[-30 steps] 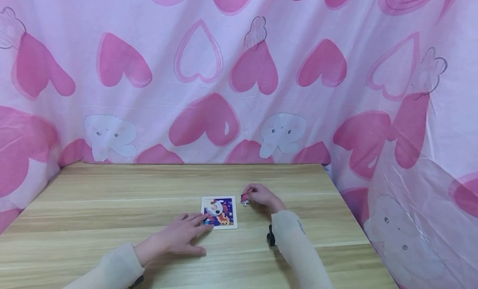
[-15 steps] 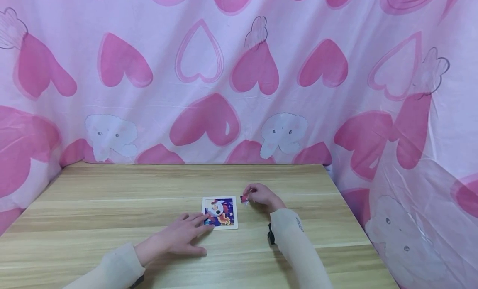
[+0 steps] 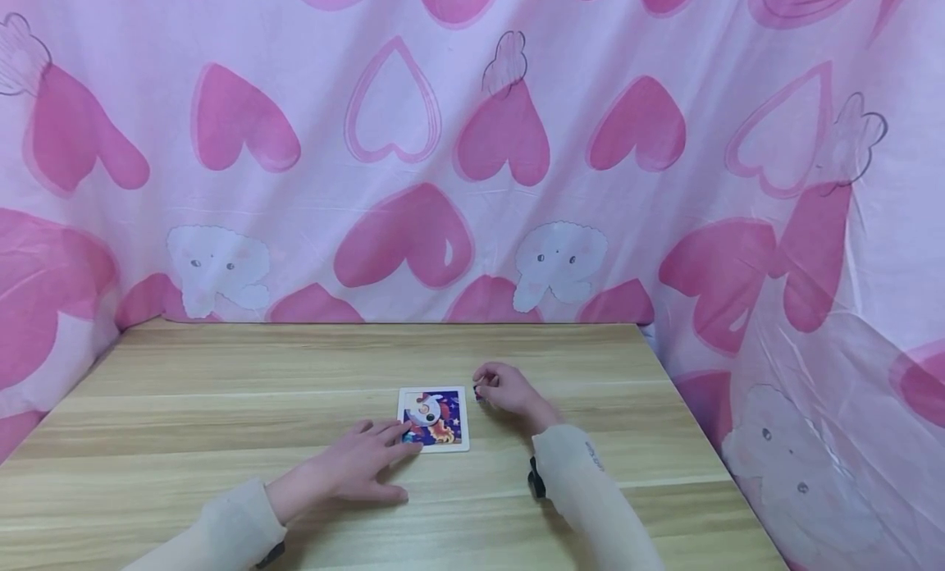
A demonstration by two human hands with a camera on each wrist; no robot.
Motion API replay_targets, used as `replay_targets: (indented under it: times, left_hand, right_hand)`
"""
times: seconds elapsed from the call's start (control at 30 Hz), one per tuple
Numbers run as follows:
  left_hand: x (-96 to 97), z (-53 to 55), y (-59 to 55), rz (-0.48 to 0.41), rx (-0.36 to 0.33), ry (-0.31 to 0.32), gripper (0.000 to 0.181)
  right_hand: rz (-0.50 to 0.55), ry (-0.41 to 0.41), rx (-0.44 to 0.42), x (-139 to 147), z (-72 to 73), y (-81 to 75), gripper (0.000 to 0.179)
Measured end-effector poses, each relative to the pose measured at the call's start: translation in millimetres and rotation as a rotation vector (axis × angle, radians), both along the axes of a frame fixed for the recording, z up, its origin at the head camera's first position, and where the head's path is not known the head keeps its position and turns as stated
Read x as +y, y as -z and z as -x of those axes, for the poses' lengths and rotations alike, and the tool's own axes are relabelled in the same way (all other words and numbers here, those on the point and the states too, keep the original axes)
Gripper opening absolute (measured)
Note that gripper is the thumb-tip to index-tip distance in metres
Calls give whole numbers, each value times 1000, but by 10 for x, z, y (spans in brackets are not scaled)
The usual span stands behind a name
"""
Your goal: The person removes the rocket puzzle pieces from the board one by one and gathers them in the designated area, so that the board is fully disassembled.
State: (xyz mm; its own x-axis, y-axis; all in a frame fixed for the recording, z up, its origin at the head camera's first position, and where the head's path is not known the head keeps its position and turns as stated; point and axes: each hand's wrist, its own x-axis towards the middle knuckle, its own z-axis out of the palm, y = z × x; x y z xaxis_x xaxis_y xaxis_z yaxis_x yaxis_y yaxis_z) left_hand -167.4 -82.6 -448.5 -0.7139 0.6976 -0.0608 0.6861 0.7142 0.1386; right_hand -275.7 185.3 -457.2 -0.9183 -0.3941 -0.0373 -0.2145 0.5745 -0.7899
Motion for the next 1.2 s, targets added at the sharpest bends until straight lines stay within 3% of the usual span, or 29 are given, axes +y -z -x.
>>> replay_targets:
  times: [0.07, 0.23, 0.3, 0.53, 0.77, 1.03, 1.2]
  left_hand:
    - [1, 1, -6, 0, 0, -1, 69]
    - [4, 4, -15, -1, 2, -1, 68]
    - [5, 11, -7, -1, 0, -1, 68]
    - [27, 38, 13, -3, 0, -4, 67]
    - [47, 44, 13, 1, 35, 10, 66]
    - [84, 72, 21, 28, 190, 73, 56]
    - [135, 78, 19, 54, 208, 96, 62]
  right_hand:
    - [2, -46, 19, -74, -80, -91, 17]
    - [-53, -158, 78, -190, -101, -90, 18]
    - [-87, -180, 91, -206, -54, -2, 19]
    - [-119, -229, 93, -301, -78, 15, 22]
    - [-189, -220, 113, -352, -75, 36, 20]
    - [-235, -198, 104, -391, -77, 6, 19]
    - [-240, -216, 127, -399, -67, -9, 19]
